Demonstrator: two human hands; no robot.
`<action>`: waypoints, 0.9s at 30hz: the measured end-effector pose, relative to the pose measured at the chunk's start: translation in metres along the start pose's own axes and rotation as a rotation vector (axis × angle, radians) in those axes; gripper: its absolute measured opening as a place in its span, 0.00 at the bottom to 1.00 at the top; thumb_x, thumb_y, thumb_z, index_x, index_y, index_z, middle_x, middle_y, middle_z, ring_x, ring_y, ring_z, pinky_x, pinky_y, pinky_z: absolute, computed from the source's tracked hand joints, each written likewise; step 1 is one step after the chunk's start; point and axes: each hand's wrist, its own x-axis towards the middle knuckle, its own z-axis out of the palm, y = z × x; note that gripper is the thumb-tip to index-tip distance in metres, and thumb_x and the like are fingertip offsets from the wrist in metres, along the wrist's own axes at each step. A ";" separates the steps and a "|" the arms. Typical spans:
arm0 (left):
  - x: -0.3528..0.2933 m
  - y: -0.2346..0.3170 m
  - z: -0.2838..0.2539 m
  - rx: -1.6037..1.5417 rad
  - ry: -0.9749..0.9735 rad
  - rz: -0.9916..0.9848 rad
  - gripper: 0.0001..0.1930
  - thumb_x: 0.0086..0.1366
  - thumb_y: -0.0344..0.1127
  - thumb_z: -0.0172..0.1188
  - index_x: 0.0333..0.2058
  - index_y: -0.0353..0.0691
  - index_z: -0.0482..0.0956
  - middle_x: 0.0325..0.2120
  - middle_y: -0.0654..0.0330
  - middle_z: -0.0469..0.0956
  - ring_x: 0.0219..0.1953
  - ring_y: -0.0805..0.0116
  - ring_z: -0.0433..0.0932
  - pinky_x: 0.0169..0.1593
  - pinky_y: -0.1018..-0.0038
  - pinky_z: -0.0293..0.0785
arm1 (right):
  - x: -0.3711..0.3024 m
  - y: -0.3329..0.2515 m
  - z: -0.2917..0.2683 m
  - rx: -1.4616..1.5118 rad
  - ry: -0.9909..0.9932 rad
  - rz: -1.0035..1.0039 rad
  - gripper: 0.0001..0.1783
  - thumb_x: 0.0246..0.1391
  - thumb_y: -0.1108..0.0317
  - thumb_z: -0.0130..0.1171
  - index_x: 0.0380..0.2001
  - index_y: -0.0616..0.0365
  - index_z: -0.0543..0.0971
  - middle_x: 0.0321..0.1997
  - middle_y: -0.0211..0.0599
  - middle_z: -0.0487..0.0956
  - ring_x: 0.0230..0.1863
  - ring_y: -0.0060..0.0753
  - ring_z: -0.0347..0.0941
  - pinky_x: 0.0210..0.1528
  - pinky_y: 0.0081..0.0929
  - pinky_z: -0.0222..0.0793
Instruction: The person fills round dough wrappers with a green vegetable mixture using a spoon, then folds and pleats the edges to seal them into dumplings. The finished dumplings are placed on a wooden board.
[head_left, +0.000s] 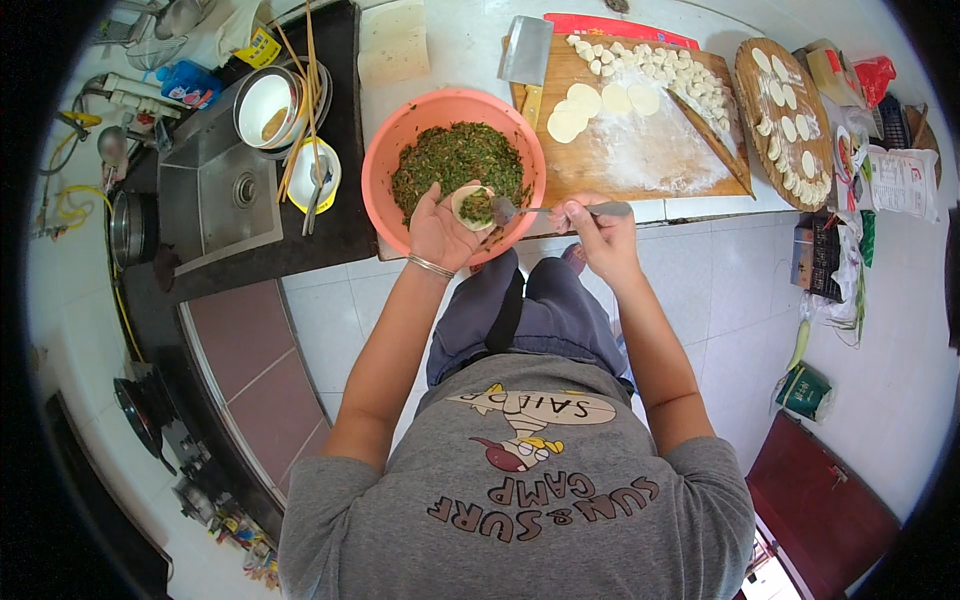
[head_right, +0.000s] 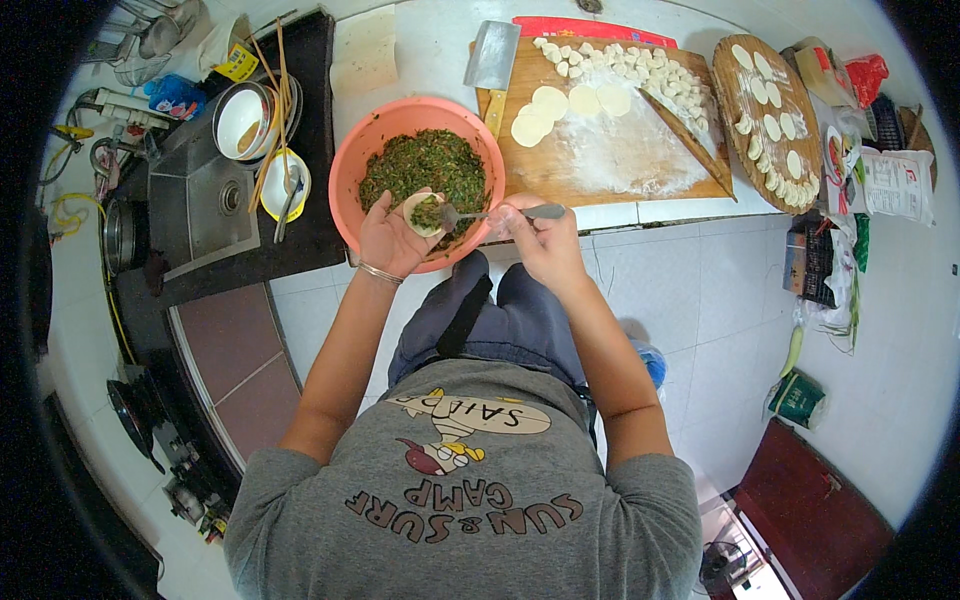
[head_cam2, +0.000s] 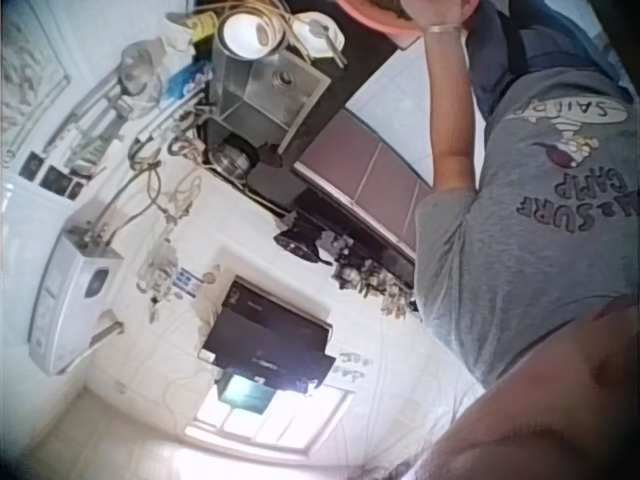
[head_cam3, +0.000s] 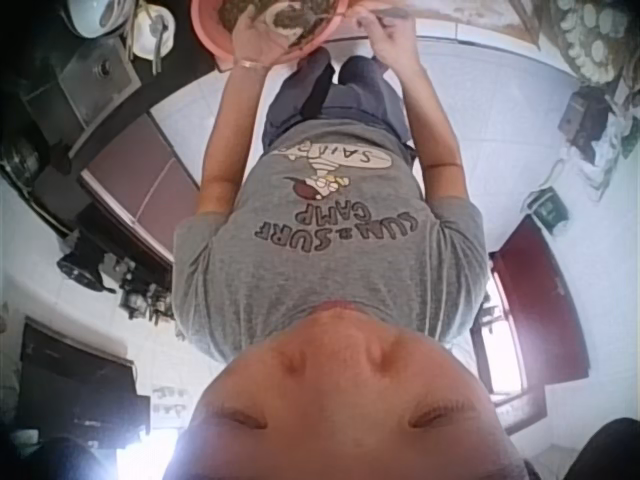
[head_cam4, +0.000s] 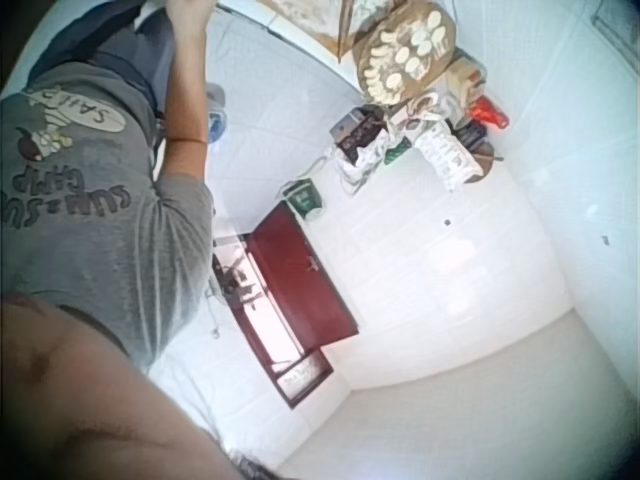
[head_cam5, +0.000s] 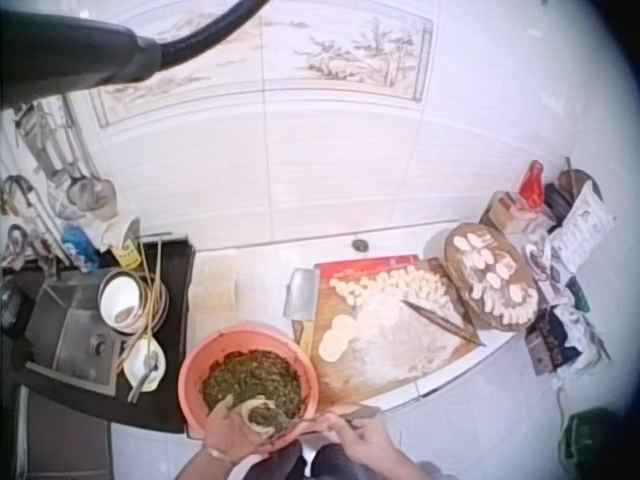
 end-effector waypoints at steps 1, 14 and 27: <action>0.001 0.000 -0.001 0.016 0.041 0.018 0.29 0.69 0.51 0.34 0.54 0.29 0.64 0.52 0.46 0.69 0.55 0.53 0.67 0.59 0.54 0.63 | 0.001 0.000 -0.001 -0.018 0.016 -0.014 0.10 0.61 0.71 0.51 0.31 0.67 0.78 0.27 0.34 0.79 0.28 0.19 0.73 0.33 0.19 0.71; -0.002 0.018 -0.024 0.038 0.083 0.108 0.28 0.71 0.51 0.32 0.53 0.29 0.65 0.52 0.46 0.68 0.56 0.53 0.67 0.59 0.51 0.64 | 0.027 0.100 -0.013 0.175 0.234 0.208 0.14 0.62 0.67 0.49 0.31 0.67 0.77 0.28 0.38 0.80 0.27 0.25 0.75 0.32 0.21 0.71; -0.011 0.019 -0.013 0.070 0.035 0.084 0.30 0.71 0.51 0.32 0.55 0.29 0.62 0.53 0.45 0.67 0.57 0.52 0.66 0.60 0.51 0.63 | 0.015 0.100 -0.015 0.483 0.455 0.277 0.15 0.62 0.65 0.50 0.33 0.70 0.76 0.29 0.44 0.80 0.27 0.30 0.76 0.31 0.24 0.73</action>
